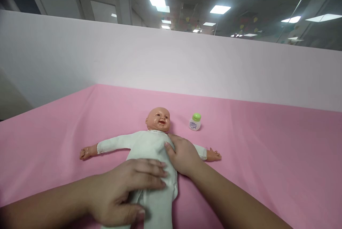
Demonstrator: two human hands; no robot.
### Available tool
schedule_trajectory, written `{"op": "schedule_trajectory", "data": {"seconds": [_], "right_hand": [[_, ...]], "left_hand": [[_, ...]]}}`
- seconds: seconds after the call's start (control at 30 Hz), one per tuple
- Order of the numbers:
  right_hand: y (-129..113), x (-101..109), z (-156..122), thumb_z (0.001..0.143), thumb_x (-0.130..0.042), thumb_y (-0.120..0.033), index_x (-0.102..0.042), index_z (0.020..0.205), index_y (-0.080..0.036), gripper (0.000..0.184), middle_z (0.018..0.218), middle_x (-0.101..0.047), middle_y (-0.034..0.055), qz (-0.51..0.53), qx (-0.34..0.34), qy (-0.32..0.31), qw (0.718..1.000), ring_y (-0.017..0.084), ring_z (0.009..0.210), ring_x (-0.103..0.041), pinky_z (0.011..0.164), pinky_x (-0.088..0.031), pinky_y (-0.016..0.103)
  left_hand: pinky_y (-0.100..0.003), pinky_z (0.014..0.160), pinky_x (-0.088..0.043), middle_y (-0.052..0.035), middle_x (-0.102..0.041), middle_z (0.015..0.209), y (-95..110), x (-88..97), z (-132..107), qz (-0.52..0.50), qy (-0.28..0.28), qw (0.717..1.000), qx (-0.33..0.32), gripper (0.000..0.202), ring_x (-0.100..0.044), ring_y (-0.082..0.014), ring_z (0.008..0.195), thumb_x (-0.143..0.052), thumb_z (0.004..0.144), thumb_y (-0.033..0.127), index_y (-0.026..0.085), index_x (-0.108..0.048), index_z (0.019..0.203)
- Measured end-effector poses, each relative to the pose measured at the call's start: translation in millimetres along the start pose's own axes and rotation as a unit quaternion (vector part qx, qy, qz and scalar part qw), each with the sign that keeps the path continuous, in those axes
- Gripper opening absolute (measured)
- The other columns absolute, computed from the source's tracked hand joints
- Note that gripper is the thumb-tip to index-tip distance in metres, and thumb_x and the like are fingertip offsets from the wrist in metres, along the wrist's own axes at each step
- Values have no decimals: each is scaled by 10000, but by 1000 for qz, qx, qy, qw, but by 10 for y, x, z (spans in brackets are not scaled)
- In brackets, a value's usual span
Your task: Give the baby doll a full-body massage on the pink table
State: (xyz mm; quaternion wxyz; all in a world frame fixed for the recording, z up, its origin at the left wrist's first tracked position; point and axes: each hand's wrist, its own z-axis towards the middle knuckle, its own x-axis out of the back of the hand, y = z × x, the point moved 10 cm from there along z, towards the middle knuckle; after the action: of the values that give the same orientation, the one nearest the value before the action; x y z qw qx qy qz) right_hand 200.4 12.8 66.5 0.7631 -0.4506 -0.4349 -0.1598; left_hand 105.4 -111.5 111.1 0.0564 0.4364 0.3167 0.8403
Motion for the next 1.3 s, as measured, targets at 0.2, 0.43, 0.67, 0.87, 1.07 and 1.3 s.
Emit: {"op": "schedule_trajectory", "data": {"seconds": [0.2, 0.43, 0.67, 0.87, 1.07, 1.3], "right_hand": [[-32, -8, -11, 1041, -425, -479, -616, 1396, -262, 457, 1276, -718, 79, 3, 21, 0, 1000, 286, 1134, -679, 981, -513, 426], [-86, 10, -27, 1034, -450, -446, -591, 1430, -240, 467, 1312, -700, 89, 8, 45, 8, 999, 292, 1176, -663, 1023, -518, 466], [-634, 93, -349, 1000, -511, -394, -593, 1416, -161, 484, 1448, -615, 124, -14, 227, 39, 973, 284, 1399, -531, 1187, -424, 483], [-1502, -242, -1012, 1090, -339, -435, -611, 1388, -171, 483, 1501, -577, 74, 41, 422, -240, 873, 149, 1451, -477, 1242, -325, 265], [-1144, -353, -711, 962, -566, -622, -387, 1596, -209, 777, 1655, -332, 119, 24, 322, -236, 917, 293, 1564, -271, 1314, -109, 486], [-510, -266, -230, 992, -514, -617, -252, 1644, -278, 779, 1703, -203, 72, -37, 212, -177, 960, 298, 1591, -185, 1307, -129, 543]], "left_hand": [[-571, 1259, -246, -59, -343, 1652, -730, 188, -206, 96, 19, 975, 199, 610, -267, -344, 1540, -588, 991, 475, 329, -438, 1564], [-510, 1251, -299, -68, -428, 1602, -1162, 430, -407, 85, 151, 943, 284, 521, -358, -305, 1499, -521, 1020, 424, 283, -498, 1521], [-471, 1174, -403, -96, -549, 1465, -1444, 566, -546, 56, 223, 916, 328, 461, -513, -303, 1364, -509, 1013, 430, 241, -562, 1431], [-501, 1156, -409, -101, -557, 1456, -1390, 549, -527, 59, 216, 917, 331, 455, -538, -319, 1326, -512, 1009, 415, 246, -560, 1429], [-505, 1185, -377, -114, -524, 1513, -1383, 554, -565, 52, 246, 902, 352, 541, -489, -313, 1396, -536, 993, 407, 217, -478, 1496], [-504, 1140, -429, -102, -604, 1435, -1410, 582, -615, 35, 293, 886, 357, 538, -552, -340, 1335, -618, 935, 383, 222, -543, 1443]]}}
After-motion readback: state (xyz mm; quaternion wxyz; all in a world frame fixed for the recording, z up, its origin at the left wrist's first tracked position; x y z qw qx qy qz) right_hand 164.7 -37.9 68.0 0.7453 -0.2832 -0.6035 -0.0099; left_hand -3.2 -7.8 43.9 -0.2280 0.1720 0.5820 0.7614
